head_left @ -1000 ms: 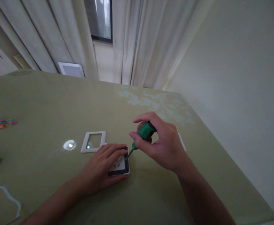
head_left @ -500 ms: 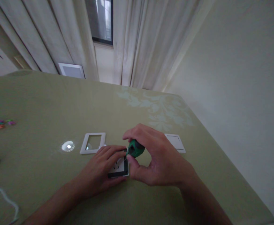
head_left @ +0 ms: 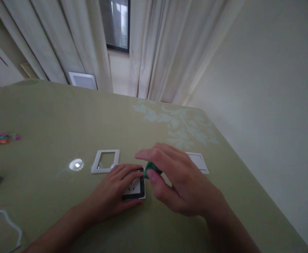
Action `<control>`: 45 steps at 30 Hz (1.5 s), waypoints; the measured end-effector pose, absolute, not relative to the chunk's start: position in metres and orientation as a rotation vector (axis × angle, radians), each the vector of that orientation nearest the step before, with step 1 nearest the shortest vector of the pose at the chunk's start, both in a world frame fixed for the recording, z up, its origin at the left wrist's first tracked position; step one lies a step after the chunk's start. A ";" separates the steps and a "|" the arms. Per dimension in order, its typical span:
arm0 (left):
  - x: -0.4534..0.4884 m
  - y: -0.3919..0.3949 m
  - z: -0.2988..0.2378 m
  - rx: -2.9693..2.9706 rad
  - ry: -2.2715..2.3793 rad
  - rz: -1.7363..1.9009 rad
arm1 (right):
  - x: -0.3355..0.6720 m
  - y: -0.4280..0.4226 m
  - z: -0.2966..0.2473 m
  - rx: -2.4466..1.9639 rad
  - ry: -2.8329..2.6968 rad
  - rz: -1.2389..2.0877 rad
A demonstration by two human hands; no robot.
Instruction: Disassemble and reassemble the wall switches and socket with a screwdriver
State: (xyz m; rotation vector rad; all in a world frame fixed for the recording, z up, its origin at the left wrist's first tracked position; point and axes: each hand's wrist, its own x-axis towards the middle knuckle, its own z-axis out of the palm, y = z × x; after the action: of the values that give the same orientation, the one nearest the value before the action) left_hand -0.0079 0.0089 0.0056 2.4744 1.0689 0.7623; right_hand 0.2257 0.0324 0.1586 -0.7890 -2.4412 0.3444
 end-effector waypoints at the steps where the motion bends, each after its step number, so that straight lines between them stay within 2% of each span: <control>1: -0.008 0.009 0.006 2.473 1.067 0.756 | 0.226 0.032 0.160 -0.757 -2.463 0.405; 5: -0.008 0.009 0.007 2.485 1.042 0.742 | 0.229 0.034 0.162 -1.111 -2.330 0.091; 7: -0.008 0.010 0.007 2.490 1.046 0.730 | 0.230 0.035 0.162 -1.110 -2.327 0.156; 10: -0.008 0.010 0.004 2.492 1.054 0.751 | 0.232 0.034 0.164 -0.881 -2.436 0.395; 13: -0.008 0.011 0.004 2.503 1.041 0.784 | 0.232 0.032 0.165 -1.115 -2.376 0.199; 15: -0.008 0.012 0.005 2.507 1.032 0.788 | 0.232 0.030 0.165 -1.198 -2.334 0.216; 19: -0.008 0.012 0.005 2.504 1.032 0.761 | 0.231 0.029 0.163 -0.867 -2.436 0.495; 26: -0.010 0.012 0.001 2.550 1.035 0.784 | 0.230 0.032 0.161 -1.077 -2.351 0.385; 45: -0.009 0.012 0.003 2.553 1.026 0.744 | 0.232 0.031 0.161 -0.719 -2.261 0.539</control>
State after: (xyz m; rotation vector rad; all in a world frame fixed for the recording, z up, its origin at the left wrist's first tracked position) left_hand -0.0093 0.0117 0.0030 2.5529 1.0255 0.7435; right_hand 0.2318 0.0314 0.1606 -0.7189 -2.2611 0.5393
